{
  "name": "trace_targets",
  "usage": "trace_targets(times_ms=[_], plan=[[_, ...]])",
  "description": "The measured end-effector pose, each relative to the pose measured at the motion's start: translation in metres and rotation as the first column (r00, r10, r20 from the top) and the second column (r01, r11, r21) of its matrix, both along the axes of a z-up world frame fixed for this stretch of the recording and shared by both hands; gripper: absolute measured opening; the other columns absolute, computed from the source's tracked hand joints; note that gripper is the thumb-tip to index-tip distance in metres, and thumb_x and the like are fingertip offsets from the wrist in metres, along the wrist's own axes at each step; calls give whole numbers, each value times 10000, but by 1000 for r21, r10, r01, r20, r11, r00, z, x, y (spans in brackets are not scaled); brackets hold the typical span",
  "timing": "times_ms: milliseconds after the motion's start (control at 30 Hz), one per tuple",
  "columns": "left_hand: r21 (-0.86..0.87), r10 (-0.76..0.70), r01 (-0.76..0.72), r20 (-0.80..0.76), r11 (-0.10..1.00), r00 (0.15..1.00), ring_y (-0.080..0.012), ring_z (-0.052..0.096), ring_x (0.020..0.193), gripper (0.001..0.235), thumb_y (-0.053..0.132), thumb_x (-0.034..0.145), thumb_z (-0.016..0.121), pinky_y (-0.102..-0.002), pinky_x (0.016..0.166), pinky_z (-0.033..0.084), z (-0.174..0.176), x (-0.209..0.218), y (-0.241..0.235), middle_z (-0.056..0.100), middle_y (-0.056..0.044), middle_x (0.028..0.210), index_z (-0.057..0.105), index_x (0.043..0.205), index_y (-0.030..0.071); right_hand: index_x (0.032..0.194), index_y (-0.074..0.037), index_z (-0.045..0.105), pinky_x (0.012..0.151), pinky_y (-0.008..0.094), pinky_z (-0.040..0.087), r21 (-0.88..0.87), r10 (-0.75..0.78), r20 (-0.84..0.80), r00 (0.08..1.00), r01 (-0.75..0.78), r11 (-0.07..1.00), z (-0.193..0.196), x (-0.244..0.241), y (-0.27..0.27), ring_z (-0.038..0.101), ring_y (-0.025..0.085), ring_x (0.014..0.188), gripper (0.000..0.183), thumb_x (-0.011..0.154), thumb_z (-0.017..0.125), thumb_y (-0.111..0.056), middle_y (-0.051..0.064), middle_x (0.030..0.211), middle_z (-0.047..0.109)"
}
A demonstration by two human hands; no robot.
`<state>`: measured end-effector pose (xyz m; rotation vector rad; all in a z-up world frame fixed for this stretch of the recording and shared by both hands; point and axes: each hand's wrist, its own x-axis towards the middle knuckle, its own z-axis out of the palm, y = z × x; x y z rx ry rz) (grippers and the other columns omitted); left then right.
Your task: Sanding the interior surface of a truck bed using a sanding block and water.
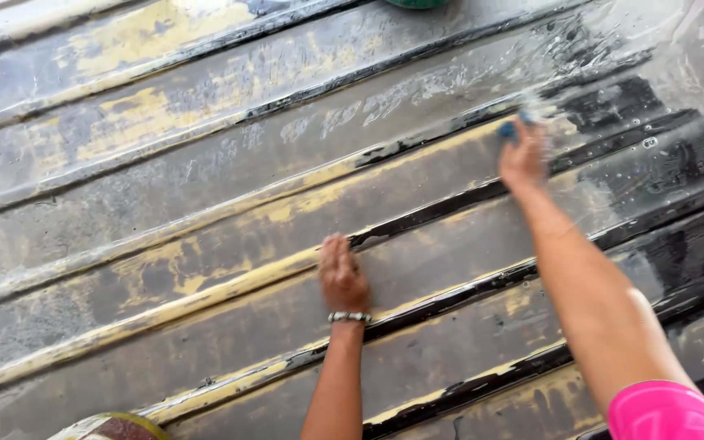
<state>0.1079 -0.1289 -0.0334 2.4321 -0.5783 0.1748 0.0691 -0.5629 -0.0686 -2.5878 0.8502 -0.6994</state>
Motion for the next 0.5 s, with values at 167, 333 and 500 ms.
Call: trace_targets(times_ms=[167,333,500], plan=[[-106,-132,134,27,985,991,-330,476,1454,445,49,943,577,-454,1222,381,9,26,-94,551,-132,1510,578,1387,37,1244,-29,684,1119,426,464,218,66,185,981,-106,970,57,17,64,596,356,1267,314,941,605,-25,201,1302,642],[-135,-15,17,20,991,1000,-369,379,1482,515,118,950,589,-512,1228,292,-18,28,-119,468,-203,1547,485,1435,-23,1293,-123,688,1181,549,262,392,457,95,884,-455,800,63,66,195,438,343,1423,370,937,681,-224,143,1469,561],[78,126,-129,43,989,991,-348,293,1559,579,161,970,552,-565,1289,145,-9,30,-121,417,-175,1625,436,1514,-2,1463,-251,586,1172,705,55,66,521,-258,814,-523,850,31,65,152,283,193,1545,482,989,579,-337,47,1621,411]])
